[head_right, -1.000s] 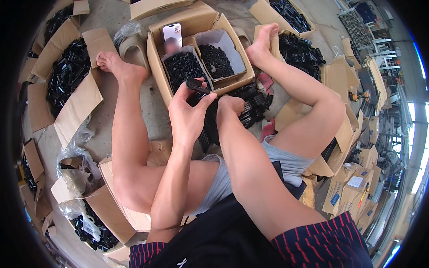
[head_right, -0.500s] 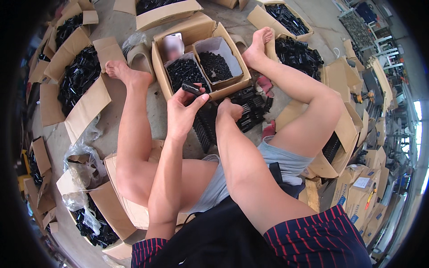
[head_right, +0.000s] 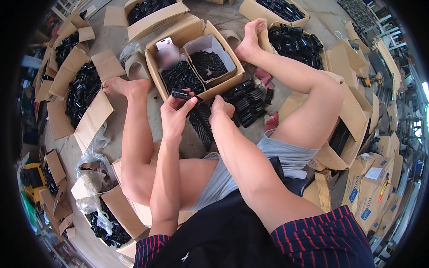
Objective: The person assembles small black plastic or metal components by picking up individual pieces from a box and fitting them together by hand while sitting on the floor.
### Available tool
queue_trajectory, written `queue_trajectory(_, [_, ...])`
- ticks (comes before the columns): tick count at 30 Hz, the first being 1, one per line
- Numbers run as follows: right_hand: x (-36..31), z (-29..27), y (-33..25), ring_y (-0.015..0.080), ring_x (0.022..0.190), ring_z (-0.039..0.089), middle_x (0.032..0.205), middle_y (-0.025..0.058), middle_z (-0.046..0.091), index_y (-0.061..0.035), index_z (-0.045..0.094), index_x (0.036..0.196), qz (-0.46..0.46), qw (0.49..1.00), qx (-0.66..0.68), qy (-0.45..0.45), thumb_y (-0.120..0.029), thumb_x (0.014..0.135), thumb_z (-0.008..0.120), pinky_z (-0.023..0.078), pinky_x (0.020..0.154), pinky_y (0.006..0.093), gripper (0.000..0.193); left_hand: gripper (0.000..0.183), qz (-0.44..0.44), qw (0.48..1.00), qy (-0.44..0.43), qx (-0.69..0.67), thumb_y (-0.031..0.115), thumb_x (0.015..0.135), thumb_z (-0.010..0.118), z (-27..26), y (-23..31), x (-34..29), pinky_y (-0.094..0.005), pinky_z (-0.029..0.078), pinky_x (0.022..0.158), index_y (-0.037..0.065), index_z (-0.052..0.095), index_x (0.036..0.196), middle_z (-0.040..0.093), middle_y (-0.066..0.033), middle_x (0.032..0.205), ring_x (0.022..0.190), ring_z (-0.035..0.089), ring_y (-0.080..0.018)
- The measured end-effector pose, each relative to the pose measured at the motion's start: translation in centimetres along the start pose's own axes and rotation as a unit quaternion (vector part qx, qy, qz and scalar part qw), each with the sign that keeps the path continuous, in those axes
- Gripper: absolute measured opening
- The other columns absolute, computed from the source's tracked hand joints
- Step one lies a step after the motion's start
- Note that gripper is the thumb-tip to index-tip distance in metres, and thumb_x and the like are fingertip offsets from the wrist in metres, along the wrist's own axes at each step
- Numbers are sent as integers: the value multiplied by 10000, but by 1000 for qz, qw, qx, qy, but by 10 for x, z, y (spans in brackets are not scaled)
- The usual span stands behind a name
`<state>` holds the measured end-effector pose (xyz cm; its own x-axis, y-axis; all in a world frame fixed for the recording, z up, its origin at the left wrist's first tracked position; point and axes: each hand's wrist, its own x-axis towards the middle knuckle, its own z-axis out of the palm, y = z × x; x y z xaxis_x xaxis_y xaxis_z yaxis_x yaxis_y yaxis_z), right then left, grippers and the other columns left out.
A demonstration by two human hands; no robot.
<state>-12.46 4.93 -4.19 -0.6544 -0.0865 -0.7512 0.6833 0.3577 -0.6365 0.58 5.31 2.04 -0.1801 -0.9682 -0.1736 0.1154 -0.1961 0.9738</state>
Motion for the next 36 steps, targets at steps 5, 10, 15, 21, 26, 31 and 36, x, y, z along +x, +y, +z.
queue_trajectory(5, [24,-9,8,222,752,703,1025,186,676,106,619,1072,-25,997,-8,-68,-58,899,642,594,654,327,239,300,-6,1000,-12,-6,44,845,797,8,-7,3,-245,508,833,-2,691,1122,720,-32,989,905,635,-79])
queue_trajectory(10, [4,-26,6,281,691,724,1054,234,677,97,546,1214,-120,988,-81,-54,-49,964,534,599,602,357,290,300,-27,999,-9,14,47,853,793,6,-8,2,-239,507,827,-3,690,1130,721,-22,991,899,633,-74])
queue_trajectory(15, [35,-58,12,379,865,719,1079,280,681,65,533,1306,-261,925,-275,-33,-59,961,520,580,765,456,367,292,-52,998,-15,-16,56,864,787,11,-13,4,-233,503,828,2,693,1135,722,-16,999,880,628,-64])
queue_trajectory(21, [61,-117,-3,435,1011,630,1086,244,643,-6,562,1325,-477,783,-390,-84,-6,906,541,492,886,519,419,288,-90,995,-29,-31,92,884,775,12,-19,5,-240,467,924,24,697,1153,725,-17,1042,933,622,-62])
queue_trajectory(26, [63,-147,-32,416,945,623,1104,175,593,-68,547,1370,-543,677,-483,-118,41,877,561,517,821,484,505,280,-108,993,-40,-35,120,901,761,14,-23,6,-244,438,966,43,693,1162,726,-23,1063,972,620,-70])
queue_trajectory(31, [59,-160,-62,312,969,670,1107,135,616,-84,617,1328,-617,638,-432,-160,93,851,534,556,809,409,516,296,-144,986,-49,-74,152,920,748,12,-34,6,-249,438,961,54,681,1191,725,-33,1087,1014,613,-73])
queue_trajectory(36, [25,-149,-109,269,908,692,1098,134,652,-58,685,1254,-778,493,-356,-155,147,799,544,575,787,354,519,297,-173,960,-73,-207,106,935,719,22,-30,1,-275,458,1004,39,661,1219,720,-67,1130,1081,643,-113])
